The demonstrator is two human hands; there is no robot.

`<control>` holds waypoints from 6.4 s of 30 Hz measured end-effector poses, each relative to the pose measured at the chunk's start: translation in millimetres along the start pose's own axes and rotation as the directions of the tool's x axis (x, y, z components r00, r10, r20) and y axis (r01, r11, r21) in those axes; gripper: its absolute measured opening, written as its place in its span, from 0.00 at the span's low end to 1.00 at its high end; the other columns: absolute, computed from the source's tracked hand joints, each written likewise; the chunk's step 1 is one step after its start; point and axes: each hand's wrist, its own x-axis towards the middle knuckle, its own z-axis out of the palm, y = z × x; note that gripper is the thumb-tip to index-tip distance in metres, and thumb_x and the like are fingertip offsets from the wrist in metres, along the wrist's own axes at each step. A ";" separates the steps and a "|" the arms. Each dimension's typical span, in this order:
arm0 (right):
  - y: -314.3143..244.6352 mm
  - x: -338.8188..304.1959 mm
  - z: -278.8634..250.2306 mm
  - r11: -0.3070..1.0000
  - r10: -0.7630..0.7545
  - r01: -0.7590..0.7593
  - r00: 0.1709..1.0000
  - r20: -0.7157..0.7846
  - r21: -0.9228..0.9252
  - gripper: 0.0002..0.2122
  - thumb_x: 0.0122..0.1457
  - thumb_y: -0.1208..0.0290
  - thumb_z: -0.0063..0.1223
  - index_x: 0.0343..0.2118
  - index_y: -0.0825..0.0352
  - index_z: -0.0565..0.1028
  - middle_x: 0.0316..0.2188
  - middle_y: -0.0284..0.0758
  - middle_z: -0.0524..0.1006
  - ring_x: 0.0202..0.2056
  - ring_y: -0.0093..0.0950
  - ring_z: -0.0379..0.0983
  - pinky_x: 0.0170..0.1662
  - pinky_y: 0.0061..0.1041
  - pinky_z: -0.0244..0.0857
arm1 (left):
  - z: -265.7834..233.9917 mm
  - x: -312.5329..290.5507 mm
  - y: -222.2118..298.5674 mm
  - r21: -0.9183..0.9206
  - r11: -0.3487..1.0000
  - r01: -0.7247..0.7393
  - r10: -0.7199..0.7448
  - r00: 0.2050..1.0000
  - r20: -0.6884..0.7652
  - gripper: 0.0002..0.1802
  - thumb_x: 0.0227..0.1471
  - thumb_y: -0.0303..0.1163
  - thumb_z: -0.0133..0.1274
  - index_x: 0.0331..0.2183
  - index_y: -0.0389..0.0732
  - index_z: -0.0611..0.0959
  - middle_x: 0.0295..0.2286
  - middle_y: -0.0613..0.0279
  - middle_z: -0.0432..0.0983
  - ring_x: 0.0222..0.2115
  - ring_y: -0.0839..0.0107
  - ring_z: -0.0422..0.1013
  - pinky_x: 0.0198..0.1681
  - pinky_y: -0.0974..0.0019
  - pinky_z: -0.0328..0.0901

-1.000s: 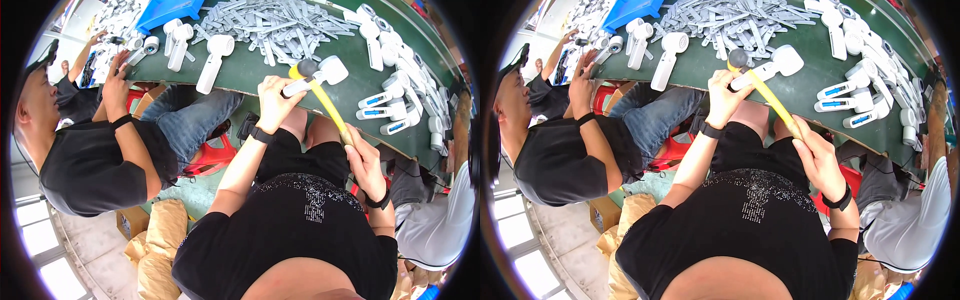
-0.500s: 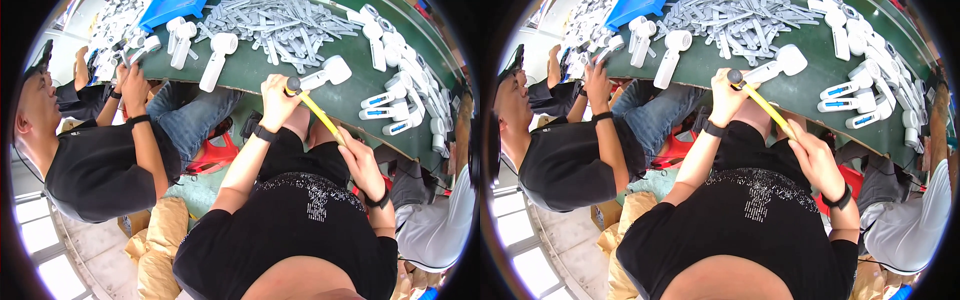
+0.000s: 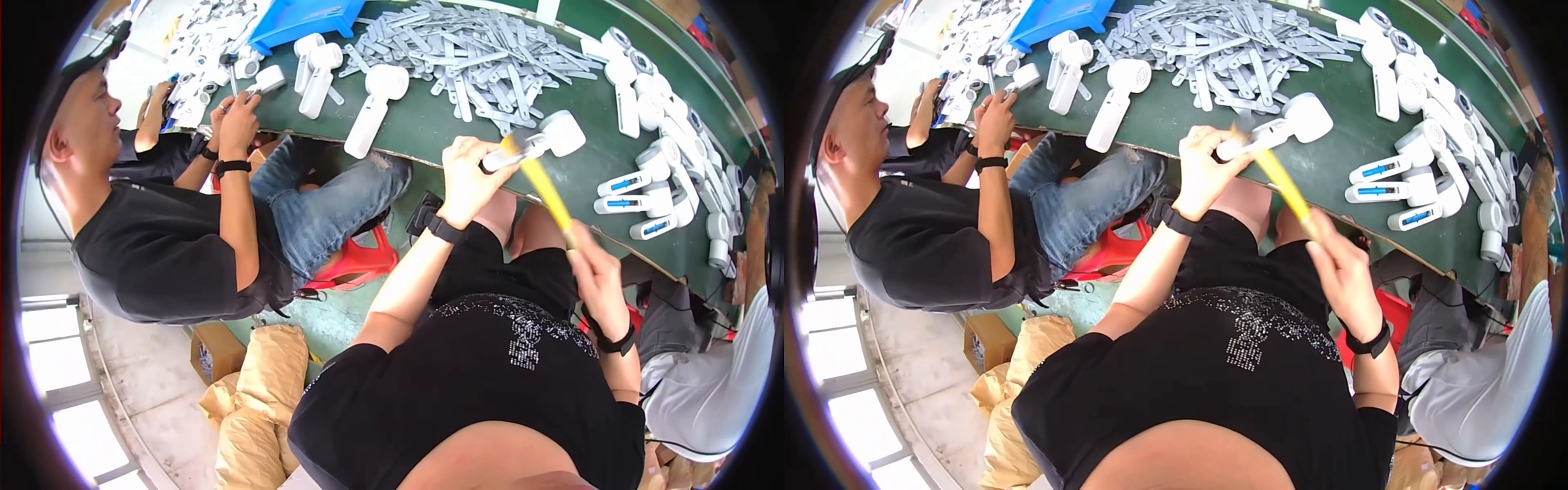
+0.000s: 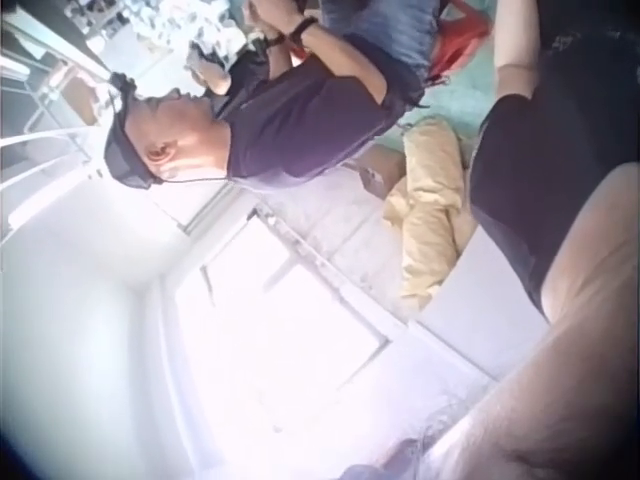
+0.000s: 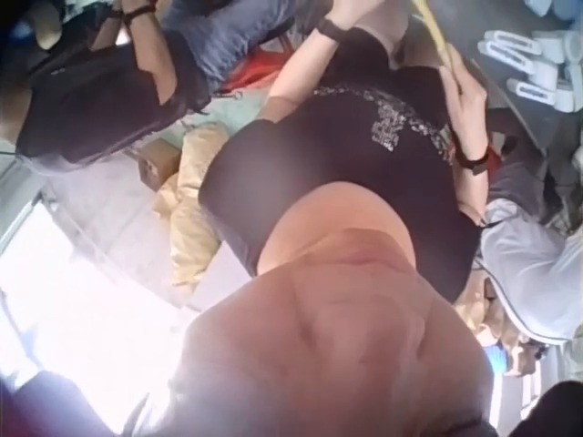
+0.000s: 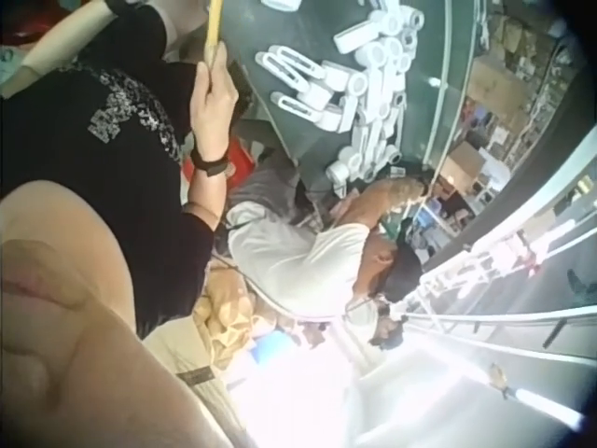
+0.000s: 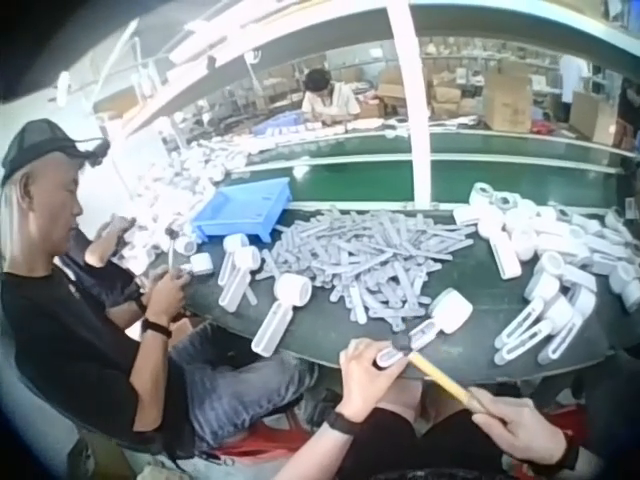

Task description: Assembling handheld fans by hammering components together at a factory workbench.

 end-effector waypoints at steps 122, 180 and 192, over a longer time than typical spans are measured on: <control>42.2 -44.9 -6.5 0.873 0.158 0.027 0.929 -0.334 0.487 0.21 0.64 0.73 0.42 0.59 0.73 0.62 0.22 0.31 0.71 0.17 0.14 0.60 0.20 0.13 0.53 | -0.6 41.9 49.1 0.189 0.942 -0.279 0.195 0.908 0.370 0.18 0.51 0.29 0.54 0.46 0.42 0.80 0.30 0.55 0.69 0.32 0.59 0.69 0.37 0.62 0.65; -14.8 -12.8 -32.3 0.997 0.043 -0.049 0.993 -0.111 -0.052 0.19 0.60 0.79 0.48 0.56 0.74 0.67 0.30 0.38 0.73 0.28 0.25 0.65 0.36 0.19 0.62 | -11.5 25.8 22.0 0.070 0.996 -0.055 0.035 0.964 0.263 0.17 0.36 0.33 0.67 0.32 0.38 0.83 0.28 0.56 0.75 0.33 0.58 0.71 0.39 0.59 0.65; -10.8 -13.6 -21.0 0.989 0.074 -0.082 0.995 -0.068 -0.121 0.19 0.61 0.79 0.46 0.55 0.76 0.66 0.36 0.46 0.76 0.34 0.30 0.72 0.45 0.22 0.64 | -5.9 17.6 9.0 0.026 0.994 -0.103 0.095 0.971 0.219 0.16 0.34 0.31 0.69 0.30 0.39 0.83 0.25 0.60 0.75 0.29 0.59 0.71 0.35 0.60 0.65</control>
